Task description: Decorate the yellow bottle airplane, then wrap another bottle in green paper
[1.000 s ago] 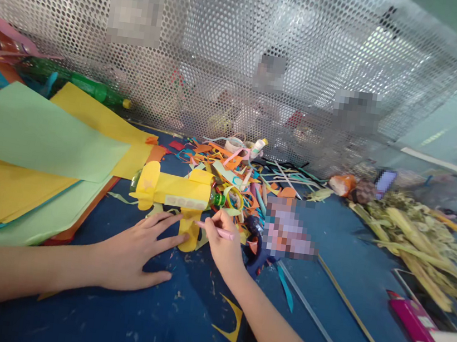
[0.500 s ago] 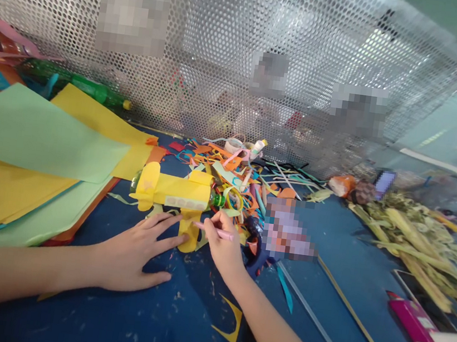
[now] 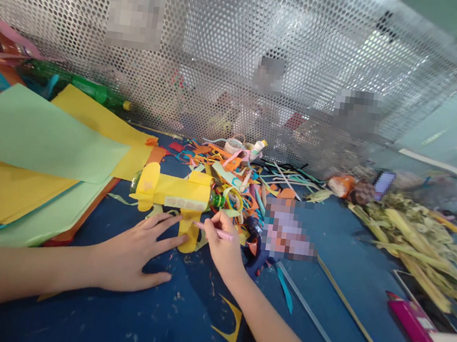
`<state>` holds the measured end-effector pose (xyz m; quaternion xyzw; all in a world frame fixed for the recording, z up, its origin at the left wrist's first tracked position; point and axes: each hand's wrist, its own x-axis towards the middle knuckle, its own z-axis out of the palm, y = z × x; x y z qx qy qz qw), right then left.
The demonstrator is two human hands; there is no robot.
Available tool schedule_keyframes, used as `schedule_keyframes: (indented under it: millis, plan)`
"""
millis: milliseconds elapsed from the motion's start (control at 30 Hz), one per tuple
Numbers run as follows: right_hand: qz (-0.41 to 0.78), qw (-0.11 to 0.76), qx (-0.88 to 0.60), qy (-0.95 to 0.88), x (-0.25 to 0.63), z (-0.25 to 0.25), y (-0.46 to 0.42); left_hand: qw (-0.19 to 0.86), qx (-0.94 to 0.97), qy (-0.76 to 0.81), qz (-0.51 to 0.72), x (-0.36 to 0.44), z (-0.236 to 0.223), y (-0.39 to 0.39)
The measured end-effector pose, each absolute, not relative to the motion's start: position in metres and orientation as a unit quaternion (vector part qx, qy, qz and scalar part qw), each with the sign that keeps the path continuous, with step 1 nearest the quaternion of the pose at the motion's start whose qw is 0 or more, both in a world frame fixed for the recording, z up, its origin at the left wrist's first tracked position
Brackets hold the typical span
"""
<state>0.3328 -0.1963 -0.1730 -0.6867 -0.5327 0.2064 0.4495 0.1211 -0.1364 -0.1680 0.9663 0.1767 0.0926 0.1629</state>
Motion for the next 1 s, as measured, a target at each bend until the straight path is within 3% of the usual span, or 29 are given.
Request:
schedule_keyframes:
  millis: [1000]
  plan:
    - [0.229,0.442,-0.666,-0.555,0.3331,-0.1739,-0.1963,0.160,0.968,0.179,0.075,0.1215,-0.1646,-0.1371]
